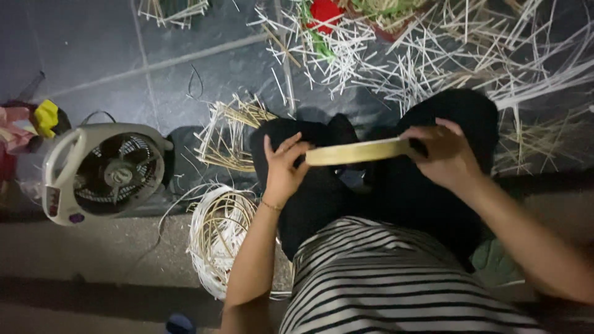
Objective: The recorder is assembling and securing bamboo or rattan frame components using white adhesive tape or plastic strips.
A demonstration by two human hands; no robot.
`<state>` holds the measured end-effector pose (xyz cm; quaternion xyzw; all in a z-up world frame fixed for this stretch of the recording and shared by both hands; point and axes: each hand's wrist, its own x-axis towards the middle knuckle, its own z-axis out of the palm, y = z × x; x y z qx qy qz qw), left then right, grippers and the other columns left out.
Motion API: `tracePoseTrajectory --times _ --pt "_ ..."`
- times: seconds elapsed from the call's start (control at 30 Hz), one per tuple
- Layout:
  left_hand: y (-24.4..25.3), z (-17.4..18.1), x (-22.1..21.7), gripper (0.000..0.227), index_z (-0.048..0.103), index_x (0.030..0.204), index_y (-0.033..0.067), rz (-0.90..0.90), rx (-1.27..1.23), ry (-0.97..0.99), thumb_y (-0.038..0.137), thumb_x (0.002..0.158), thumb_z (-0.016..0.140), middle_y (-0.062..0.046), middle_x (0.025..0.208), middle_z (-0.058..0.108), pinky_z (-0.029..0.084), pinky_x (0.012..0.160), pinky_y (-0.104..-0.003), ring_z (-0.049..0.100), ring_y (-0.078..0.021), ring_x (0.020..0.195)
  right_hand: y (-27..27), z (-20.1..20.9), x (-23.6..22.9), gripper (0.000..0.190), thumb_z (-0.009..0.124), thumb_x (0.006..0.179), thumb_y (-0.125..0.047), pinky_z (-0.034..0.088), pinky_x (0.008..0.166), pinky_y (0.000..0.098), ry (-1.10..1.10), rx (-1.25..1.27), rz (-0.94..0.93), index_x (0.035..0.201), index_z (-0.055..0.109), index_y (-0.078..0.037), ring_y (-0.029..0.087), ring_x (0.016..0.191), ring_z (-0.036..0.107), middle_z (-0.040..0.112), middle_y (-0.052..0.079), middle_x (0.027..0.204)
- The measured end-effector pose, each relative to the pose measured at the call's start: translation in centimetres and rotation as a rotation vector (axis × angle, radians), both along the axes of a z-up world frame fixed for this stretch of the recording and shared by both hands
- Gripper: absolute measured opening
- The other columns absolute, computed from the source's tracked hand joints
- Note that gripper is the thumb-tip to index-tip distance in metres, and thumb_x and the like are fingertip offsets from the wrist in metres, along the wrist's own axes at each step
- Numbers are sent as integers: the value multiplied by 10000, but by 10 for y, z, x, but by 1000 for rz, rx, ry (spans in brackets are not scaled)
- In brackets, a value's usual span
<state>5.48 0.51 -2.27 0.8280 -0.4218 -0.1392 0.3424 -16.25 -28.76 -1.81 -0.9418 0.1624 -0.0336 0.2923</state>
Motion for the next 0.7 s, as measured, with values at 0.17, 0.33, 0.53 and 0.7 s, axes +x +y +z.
tracePoseTrajectory --times 0.17,0.33,0.53,0.7 --pt "9 0 -4 378 724 1125 192 32 84 -45 116 771 832 34 1167 735 26 1229 -641 558 -241 1368 3 -29 -4 357 771 829 -237 287 1217 513 8 -97 33 1174 687 -197 207 1215 653 724 25 1182" --pt "9 19 -15 385 714 1137 154 55 123 -61 92 775 828 9 1184 738 88 1233 -635 563 -242 1370 4 -28 -3 416 783 806 -245 217 1254 569 20 -118 66 1205 672 -212 196 1253 635 715 2 1201" --pt "-23 99 -25 472 666 1216 62 -1 -155 190 164 803 872 -118 1254 696 530 1027 -398 655 -285 1222 11 35 17 561 840 737 -225 372 1156 551 -156 95 100 1247 625 -134 255 1217 629 697 66 1209" --pt "-35 112 -26 365 701 1159 58 -116 -268 111 136 844 868 -97 1178 737 591 934 -339 736 -263 1067 21 65 38 455 865 775 -200 532 951 447 -512 99 259 1128 593 -109 315 1070 671 689 93 1142"
